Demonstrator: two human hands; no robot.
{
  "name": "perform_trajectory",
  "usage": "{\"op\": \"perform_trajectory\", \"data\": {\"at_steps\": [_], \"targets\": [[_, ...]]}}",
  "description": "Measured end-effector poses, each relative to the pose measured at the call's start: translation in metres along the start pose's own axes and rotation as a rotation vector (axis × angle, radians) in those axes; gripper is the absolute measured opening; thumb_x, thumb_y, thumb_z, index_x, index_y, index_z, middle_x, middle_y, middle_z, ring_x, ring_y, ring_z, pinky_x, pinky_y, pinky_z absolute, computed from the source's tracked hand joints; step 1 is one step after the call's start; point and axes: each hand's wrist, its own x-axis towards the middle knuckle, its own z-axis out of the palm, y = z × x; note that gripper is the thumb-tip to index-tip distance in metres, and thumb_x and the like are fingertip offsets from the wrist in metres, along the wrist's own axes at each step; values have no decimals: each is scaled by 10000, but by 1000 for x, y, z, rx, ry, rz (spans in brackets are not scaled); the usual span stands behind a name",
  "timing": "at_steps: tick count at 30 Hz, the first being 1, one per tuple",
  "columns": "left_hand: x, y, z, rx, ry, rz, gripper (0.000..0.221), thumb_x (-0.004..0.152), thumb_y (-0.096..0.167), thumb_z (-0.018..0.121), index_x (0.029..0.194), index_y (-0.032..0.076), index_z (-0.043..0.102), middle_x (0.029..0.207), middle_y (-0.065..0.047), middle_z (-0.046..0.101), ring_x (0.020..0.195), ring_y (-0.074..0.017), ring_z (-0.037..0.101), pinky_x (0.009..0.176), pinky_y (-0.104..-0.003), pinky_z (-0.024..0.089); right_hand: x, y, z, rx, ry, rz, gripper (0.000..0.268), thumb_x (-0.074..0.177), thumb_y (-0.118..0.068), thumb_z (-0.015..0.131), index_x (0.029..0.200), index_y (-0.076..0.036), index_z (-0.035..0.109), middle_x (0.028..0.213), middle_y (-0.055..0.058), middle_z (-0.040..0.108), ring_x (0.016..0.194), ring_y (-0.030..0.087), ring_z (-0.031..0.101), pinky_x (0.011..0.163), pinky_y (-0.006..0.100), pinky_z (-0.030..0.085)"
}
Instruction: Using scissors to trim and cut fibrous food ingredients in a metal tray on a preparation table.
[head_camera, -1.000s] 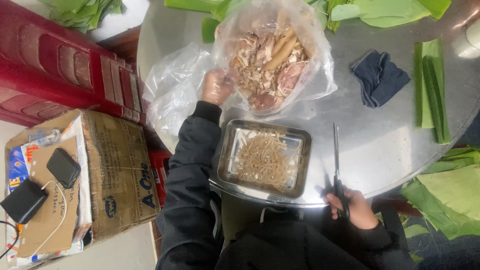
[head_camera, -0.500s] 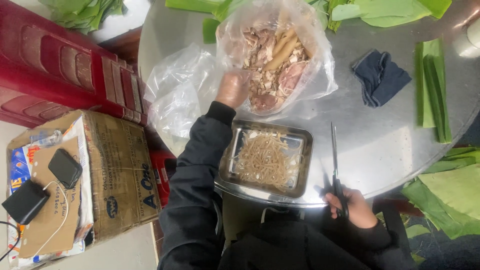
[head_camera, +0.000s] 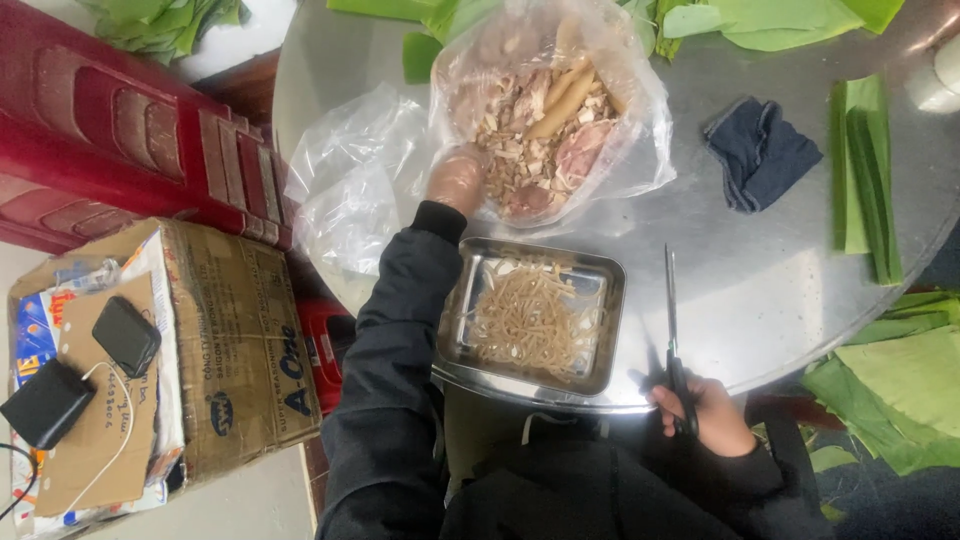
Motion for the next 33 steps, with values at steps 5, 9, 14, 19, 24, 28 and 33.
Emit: {"op": "perform_trajectory", "data": {"at_steps": [5, 9, 14, 19, 24, 28, 33], "targets": [[-27, 36, -77, -439, -136, -362, 226, 957, 226, 603, 1078, 77, 721, 969, -89, 718, 890, -229, 688, 925, -360, 560, 1, 7, -2, 31, 9, 54, 294, 829, -207, 760, 924, 71, 758, 583, 170, 694, 459, 273, 688, 507, 379, 642], [-22, 43, -120, -2046, 116, -947, 217, 857, -163, 424, 963, 26, 431, 1637, -233, 348, 1325, -341, 598, 1021, -335, 543, 8, 23, -10, 41, 0, 23, 287, 819, -241, 766, 897, 34, 752, 580, 146, 695, 459, 251, 690, 531, 373, 651], [-22, 31, -125, -1473, 82, -743, 78, 852, 50, 573, 882, 122, 567, 1274, -125, 597, 1120, -271, 647, 974, -412, 571, 4, 10, -6, -25, -20, 7, 307, 839, -277, 735, 924, 18, 739, 603, 135, 710, 477, 242, 699, 552, 364, 661], [-11, 36, -110, -2189, 270, -844, 175, 862, -60, 690, 1036, -49, 687, 1201, -230, 692, 1126, -381, 675, 989, -508, 589, -3, -2, 2, -39, 33, 60, 303, 818, -284, 766, 860, 15, 743, 624, 139, 695, 514, 245, 685, 568, 377, 636], [-32, 60, -145, -498, 168, -120, 224, 875, -10, 724, 1060, 108, 683, 946, -54, 670, 774, -195, 662, 714, -315, 604, -11, -22, 8, -128, 52, 96, 343, 826, -304, 750, 855, 37, 763, 676, 170, 746, 535, 248, 697, 641, 382, 632], [-42, 59, -109, -356, 311, 6, 135, 969, 121, 697, 1042, 34, 769, 1197, -207, 722, 1147, -376, 671, 1057, -471, 510, -11, -12, 4, -124, 27, 25, 296, 849, -293, 745, 796, -2, 732, 610, 124, 712, 513, 235, 703, 605, 367, 636], [-126, 114, -108, -701, 122, 338, 268, 953, 19, 530, 1091, -127, 709, 1080, -178, 642, 1138, -259, 625, 1073, -250, 452, -14, -5, 0, -85, 60, -139, 440, 865, -273, 801, 596, 62, 706, 520, 211, 688, 477, 320, 716, 517, 377, 555]]}}
